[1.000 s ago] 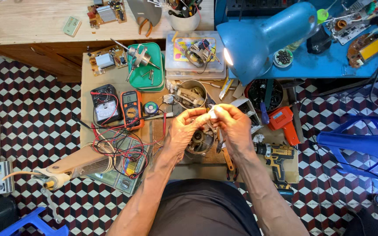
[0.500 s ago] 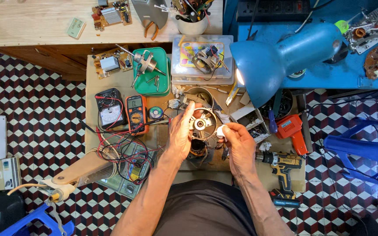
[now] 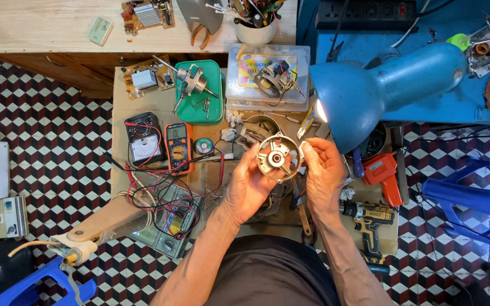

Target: The person disassembles a small electric motor using a cordless drill, then cleans the rotor with a white cloth. They reassemble the motor and place it on the workbench.

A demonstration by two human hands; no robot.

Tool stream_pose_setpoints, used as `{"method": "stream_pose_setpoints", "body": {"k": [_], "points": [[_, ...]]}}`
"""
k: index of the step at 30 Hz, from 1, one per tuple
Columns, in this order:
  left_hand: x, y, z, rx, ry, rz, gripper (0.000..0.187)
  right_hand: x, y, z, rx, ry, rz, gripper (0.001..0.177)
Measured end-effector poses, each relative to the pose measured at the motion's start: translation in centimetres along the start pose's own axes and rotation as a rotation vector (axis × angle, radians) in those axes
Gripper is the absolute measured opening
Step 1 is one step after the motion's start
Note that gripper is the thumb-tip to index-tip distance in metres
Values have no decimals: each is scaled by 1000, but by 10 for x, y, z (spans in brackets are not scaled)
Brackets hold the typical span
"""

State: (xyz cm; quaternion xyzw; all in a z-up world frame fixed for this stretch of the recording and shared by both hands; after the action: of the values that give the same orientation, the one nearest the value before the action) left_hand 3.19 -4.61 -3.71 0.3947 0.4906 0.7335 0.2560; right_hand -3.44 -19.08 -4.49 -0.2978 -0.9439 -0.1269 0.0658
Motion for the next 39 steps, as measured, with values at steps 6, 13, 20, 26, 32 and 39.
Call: {"method": "stream_pose_setpoints", "body": {"k": [6, 13, 20, 26, 32, 39], "points": [[7, 1, -4, -189, 37, -35, 41, 23, 2, -31, 417, -170, 103, 12], [16, -2, -8, -251, 77, -17, 39, 43, 30, -44, 581, -315, -118, 15], [25, -7, -16, -264, 126, 32, 38, 47, 42, -36, 875, -457, -210, 18], [33, -8, -16, -274, 165, 37, 37, 59, 40, -41, 905, -497, -363, 26], [42, -11, -20, -299, 125, 72, 35, 68, 29, -45, 913, -520, -499, 27], [54, -1, -20, -377, 111, -25, 38, 64, 22, -48, 904, -552, -479, 18]]}}
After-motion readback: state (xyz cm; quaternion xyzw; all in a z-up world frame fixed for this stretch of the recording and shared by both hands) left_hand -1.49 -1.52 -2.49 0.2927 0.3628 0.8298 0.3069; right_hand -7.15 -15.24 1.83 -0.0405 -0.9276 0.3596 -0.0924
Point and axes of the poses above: each hand's wrist, its own x-axis away from the middle knuckle, its own y-axis out of the palm, z = x × y, the point moved 2 cm from there along -x, towards the middle knuckle, and after that the axes turned 12 degrees about -z, right-handed, at the moved point
